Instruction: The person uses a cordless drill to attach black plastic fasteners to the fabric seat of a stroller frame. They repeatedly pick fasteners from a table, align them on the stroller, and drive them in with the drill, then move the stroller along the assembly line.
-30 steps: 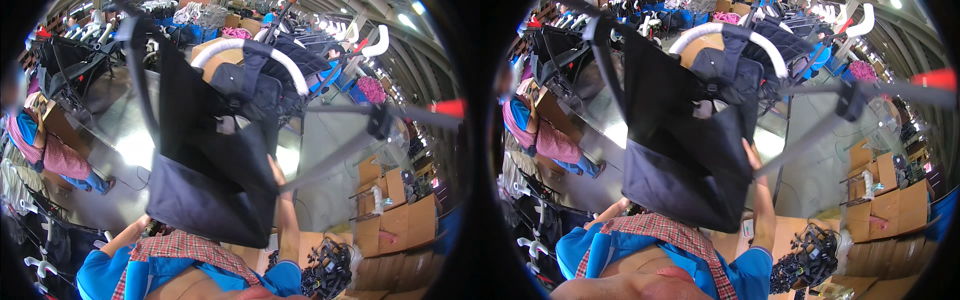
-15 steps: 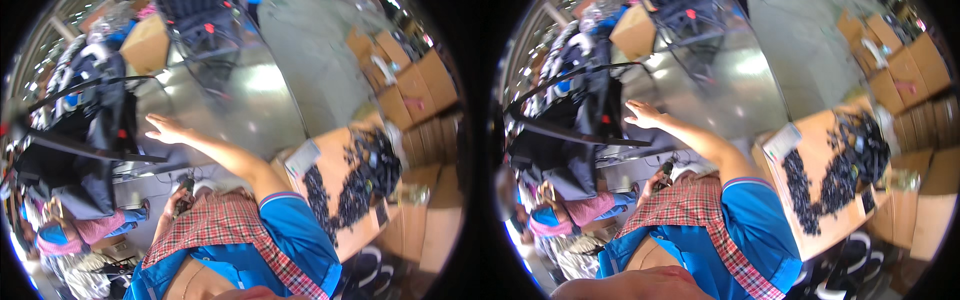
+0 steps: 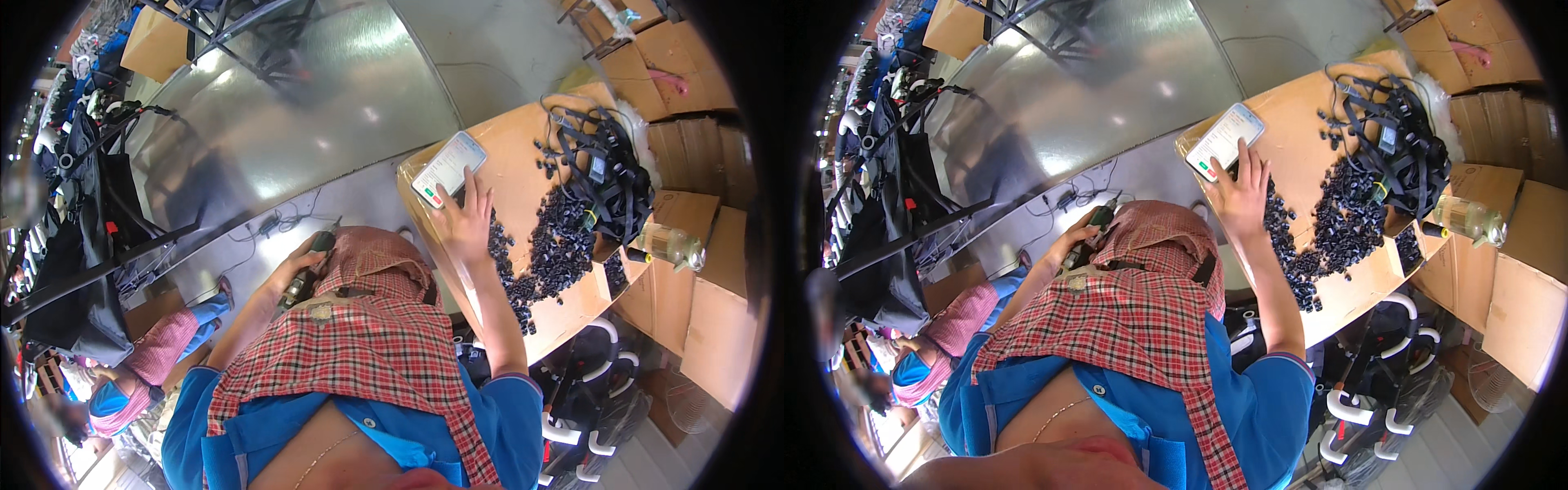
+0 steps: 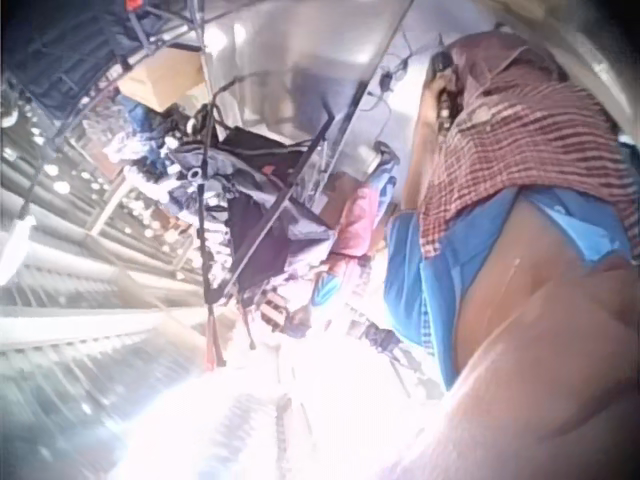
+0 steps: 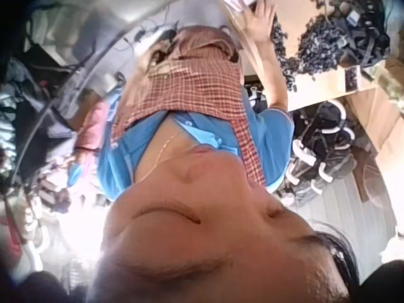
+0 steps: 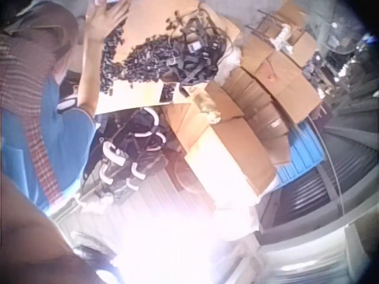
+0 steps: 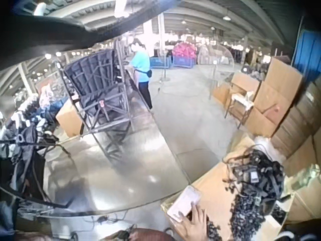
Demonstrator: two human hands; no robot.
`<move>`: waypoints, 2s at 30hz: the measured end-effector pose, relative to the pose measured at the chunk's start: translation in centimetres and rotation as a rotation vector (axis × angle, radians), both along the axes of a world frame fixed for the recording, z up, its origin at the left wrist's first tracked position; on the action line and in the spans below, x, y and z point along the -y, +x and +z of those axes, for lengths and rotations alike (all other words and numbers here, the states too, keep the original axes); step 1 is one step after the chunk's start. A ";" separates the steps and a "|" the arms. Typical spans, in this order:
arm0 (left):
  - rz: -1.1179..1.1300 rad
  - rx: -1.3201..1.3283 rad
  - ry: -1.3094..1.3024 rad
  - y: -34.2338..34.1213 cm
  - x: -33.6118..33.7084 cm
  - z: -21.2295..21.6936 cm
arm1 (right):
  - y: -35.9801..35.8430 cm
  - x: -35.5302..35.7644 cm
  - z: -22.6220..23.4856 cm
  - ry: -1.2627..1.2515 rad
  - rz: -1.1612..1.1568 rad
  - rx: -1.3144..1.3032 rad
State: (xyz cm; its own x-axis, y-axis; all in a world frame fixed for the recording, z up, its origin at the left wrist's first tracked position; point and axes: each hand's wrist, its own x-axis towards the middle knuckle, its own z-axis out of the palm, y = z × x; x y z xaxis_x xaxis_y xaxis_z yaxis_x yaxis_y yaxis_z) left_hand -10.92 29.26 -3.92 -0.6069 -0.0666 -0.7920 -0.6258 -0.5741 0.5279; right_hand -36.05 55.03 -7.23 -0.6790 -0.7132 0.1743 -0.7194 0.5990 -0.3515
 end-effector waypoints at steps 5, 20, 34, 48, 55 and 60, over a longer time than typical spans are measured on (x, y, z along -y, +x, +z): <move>-0.083 0.074 -0.127 0.2 -1.3 -0.3 | -4.8 -0.8 -2.0 0.003 -0.157 -0.179; 0.266 0.100 0.046 1.0 -4.0 1.3 | 1.0 -1.8 -0.8 -0.195 0.070 0.042; 0.194 0.064 0.028 3.3 0.7 0.4 | 1.7 0.5 0.9 -0.201 -0.137 -0.075; 0.373 0.005 0.062 9.5 13.5 1.5 | 1.7 3.4 -0.9 -0.012 -0.313 -0.096; 0.415 0.033 0.119 6.4 17.1 0.9 | -2.5 1.9 -2.8 0.200 -0.445 -0.147; 0.451 0.001 0.115 1.7 18.6 2.0 | -5.2 2.0 -2.3 0.171 -0.440 -0.163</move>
State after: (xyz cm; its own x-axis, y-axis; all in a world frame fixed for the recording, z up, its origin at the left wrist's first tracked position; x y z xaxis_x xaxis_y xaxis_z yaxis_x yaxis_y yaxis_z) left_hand -9.26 10.69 -1.96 -0.5369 -0.2353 -0.8102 -0.3010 -0.8437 0.4445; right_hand -41.28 53.08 -9.57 -0.8957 -0.3925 0.2090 -0.4226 0.8976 -0.1256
